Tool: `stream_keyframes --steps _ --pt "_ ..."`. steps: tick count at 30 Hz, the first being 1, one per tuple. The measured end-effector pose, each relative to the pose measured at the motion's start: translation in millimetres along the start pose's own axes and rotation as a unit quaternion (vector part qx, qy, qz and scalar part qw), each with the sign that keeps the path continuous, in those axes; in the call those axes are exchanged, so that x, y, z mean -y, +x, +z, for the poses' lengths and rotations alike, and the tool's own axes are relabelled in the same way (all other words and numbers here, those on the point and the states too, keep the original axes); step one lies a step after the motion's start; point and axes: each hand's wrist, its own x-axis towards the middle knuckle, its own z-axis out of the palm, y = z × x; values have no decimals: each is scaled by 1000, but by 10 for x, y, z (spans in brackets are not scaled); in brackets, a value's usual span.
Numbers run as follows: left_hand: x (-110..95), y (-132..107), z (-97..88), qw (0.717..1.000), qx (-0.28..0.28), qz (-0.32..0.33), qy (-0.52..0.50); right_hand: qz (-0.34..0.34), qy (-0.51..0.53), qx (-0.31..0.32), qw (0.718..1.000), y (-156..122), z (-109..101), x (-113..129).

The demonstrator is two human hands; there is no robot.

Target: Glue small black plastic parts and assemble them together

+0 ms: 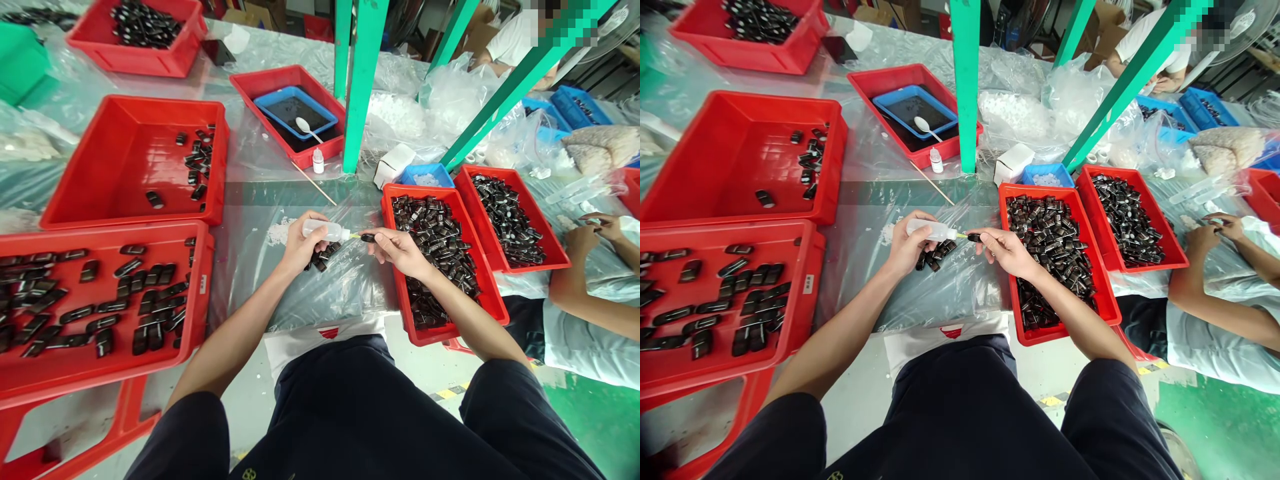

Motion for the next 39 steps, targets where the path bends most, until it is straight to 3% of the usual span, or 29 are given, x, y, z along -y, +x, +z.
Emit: stream_keyframes --steps 13,39 --pt "1 -12 28 1000 -3 0 -18 -22 -45 -73 996 -34 16 -7" --pt "-63 -38 11 1000 2 -18 -22 -22 -42 -83 995 -69 46 31"
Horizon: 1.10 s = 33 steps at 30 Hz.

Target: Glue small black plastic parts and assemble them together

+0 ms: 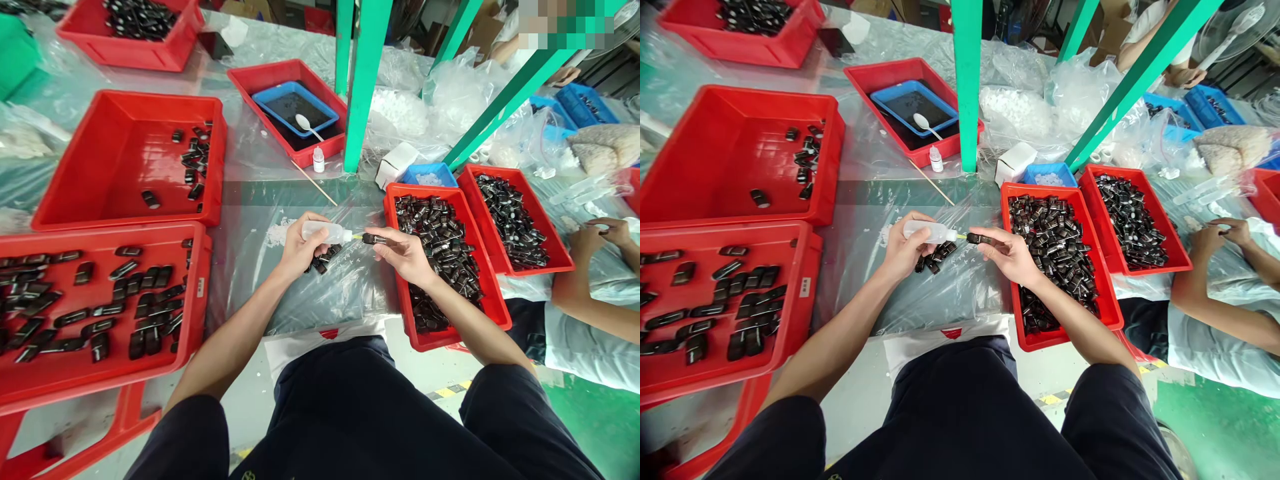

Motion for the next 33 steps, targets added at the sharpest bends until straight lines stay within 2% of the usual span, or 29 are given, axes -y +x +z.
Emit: stream_keyframes --steps 4,10,15,20,23,26,29,33 --pt "-6 6 7 999 22 -6 -33 -2 4 -6 1000 -2 -3 -5" --pt "-19 49 -51 999 10 9 -33 -1 3 -29 1000 7 -35 -22" --pt "-5 166 -161 995 -54 69 -36 -6 1 -63 998 49 -51 -11" --pt "112 379 -432 981 -144 118 61 -20 -10 -73 997 128 -52 117" --pt "197 505 -648 957 -187 148 164 -9 22 -51 998 167 -45 206" --pt "266 598 -831 938 -209 163 223 13 68 -25 997 197 -5 215" --pt "329 664 -965 928 -230 150 253 18 86 -12 996 235 66 119" --pt "398 718 -1089 922 -257 95 273 14 59 -12 998 288 152 -67"
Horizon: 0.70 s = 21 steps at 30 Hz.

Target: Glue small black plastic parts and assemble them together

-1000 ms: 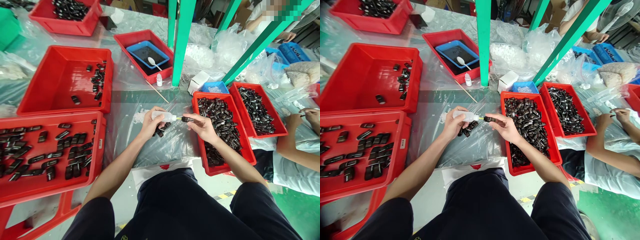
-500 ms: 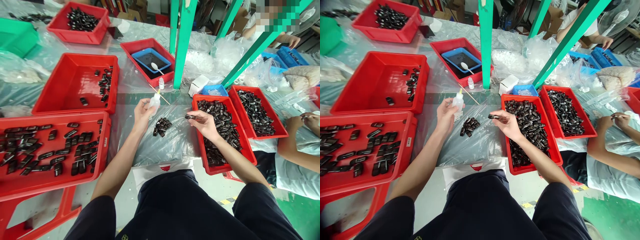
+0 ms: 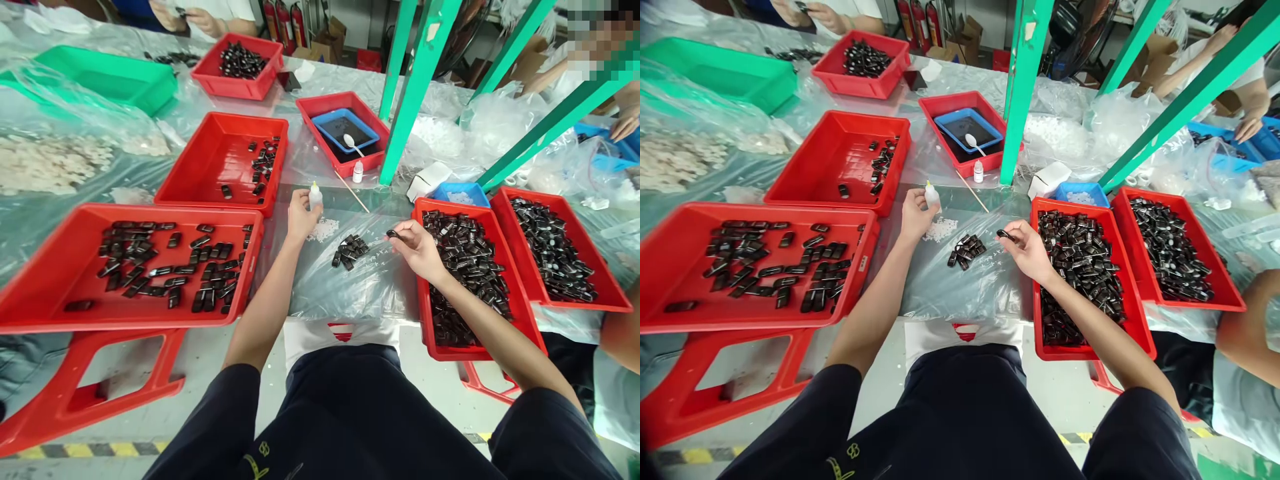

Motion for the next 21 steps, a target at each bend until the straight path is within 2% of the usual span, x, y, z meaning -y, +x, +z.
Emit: stream_keyframes --steps 3,10,14,17,19,21 --pt "28 23 -30 1000 4 -17 3 2 -20 -1 1000 10 11 -88" --pt "-83 -6 -101 996 -17 39 77 -18 -11 -14 1000 -10 11 -149" --pt "-48 9 -130 994 -46 70 73 -21 -1 -14 1000 -15 17 -144" --pt "-20 28 -172 994 -43 63 84 -19 4 -13 1000 -19 18 -126" --pt "-77 12 -212 992 -49 72 94 -19 2 -14 1000 -17 19 -125" --pt "-221 -52 -242 984 -90 123 96 -22 4 -18 1000 -11 25 -137"
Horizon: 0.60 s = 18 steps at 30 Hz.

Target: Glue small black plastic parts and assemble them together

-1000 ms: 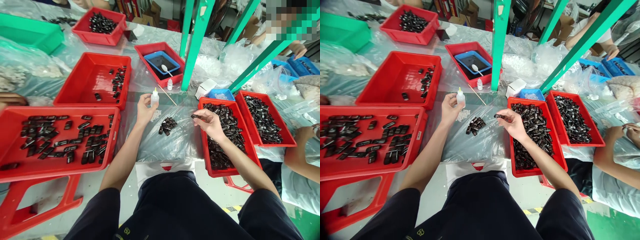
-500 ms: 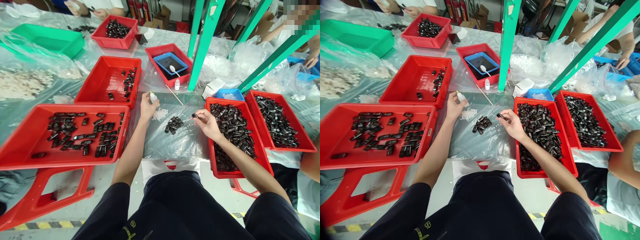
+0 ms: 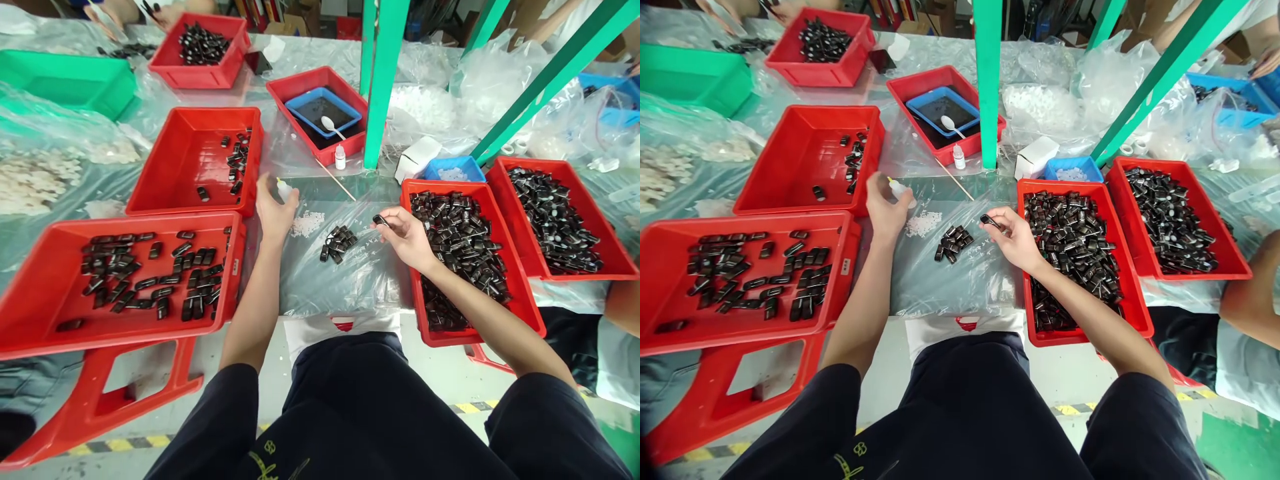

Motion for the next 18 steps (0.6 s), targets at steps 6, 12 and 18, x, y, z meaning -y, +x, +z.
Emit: stream_keyframes --steps 6,12,18 --pt "-692 -384 16 976 126 179 -1 3 13 -8 1000 11 27 -49" --pt "-913 -845 238 814 466 341 51 -1 17 -1 1000 -1 30 -17" --pt "-894 -931 247 786 512 338 69 5 9 10 1000 -18 22 20"
